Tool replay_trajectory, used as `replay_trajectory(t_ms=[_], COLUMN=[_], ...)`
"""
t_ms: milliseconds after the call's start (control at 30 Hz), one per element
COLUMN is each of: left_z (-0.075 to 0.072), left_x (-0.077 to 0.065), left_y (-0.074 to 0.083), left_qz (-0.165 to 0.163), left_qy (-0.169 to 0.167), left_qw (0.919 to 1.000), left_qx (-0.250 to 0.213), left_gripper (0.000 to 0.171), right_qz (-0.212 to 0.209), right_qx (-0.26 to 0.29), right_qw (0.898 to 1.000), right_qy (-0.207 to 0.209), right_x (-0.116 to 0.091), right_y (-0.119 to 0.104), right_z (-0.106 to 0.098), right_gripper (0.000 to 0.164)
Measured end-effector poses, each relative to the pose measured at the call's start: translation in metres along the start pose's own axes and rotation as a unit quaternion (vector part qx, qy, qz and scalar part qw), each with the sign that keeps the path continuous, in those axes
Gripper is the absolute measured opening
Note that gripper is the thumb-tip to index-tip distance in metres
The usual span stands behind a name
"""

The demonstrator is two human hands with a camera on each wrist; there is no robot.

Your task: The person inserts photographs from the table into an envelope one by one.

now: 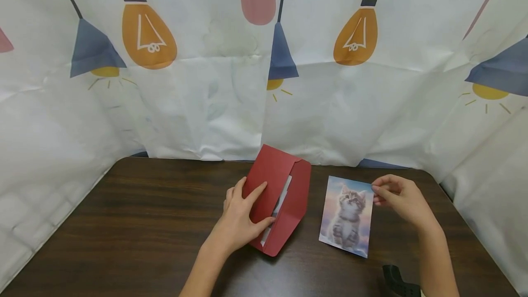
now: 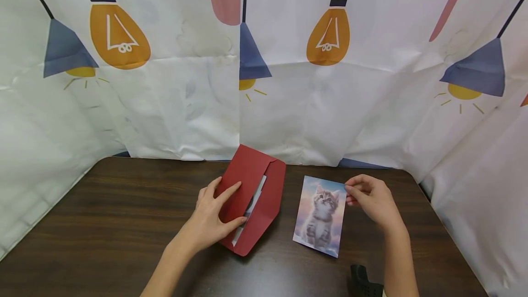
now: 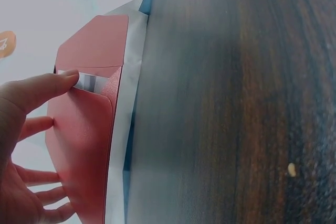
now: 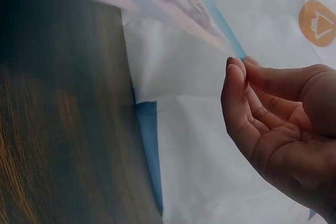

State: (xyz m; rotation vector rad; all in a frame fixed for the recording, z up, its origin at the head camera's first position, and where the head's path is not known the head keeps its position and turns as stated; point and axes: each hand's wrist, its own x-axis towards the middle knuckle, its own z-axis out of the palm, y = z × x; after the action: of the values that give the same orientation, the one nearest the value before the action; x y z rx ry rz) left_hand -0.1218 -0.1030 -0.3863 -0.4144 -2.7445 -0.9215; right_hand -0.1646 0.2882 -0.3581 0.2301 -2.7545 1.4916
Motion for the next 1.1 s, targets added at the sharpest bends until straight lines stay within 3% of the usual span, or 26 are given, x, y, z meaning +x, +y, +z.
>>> replay_trajectory(t_ms=[500, 1100], left_z=[-0.001, 0.003], left_x=[0.001, 0.001], left_y=[-0.002, -0.003], left_qz=[-0.012, 0.004], left_qy=[-0.010, -0.006], left_qw=[0.9999, 1.0000], left_qx=[0.004, -0.004], left_gripper=[0.080, 0.078], right_qz=[0.007, -0.002], right_qx=[0.070, 0.094], right_qw=[0.997, 0.995], right_qy=[-0.023, -0.034], right_x=[0.000, -0.001], right_y=[-0.007, -0.016], right_z=[-0.002, 0.000], right_gripper=[0.024, 0.025])
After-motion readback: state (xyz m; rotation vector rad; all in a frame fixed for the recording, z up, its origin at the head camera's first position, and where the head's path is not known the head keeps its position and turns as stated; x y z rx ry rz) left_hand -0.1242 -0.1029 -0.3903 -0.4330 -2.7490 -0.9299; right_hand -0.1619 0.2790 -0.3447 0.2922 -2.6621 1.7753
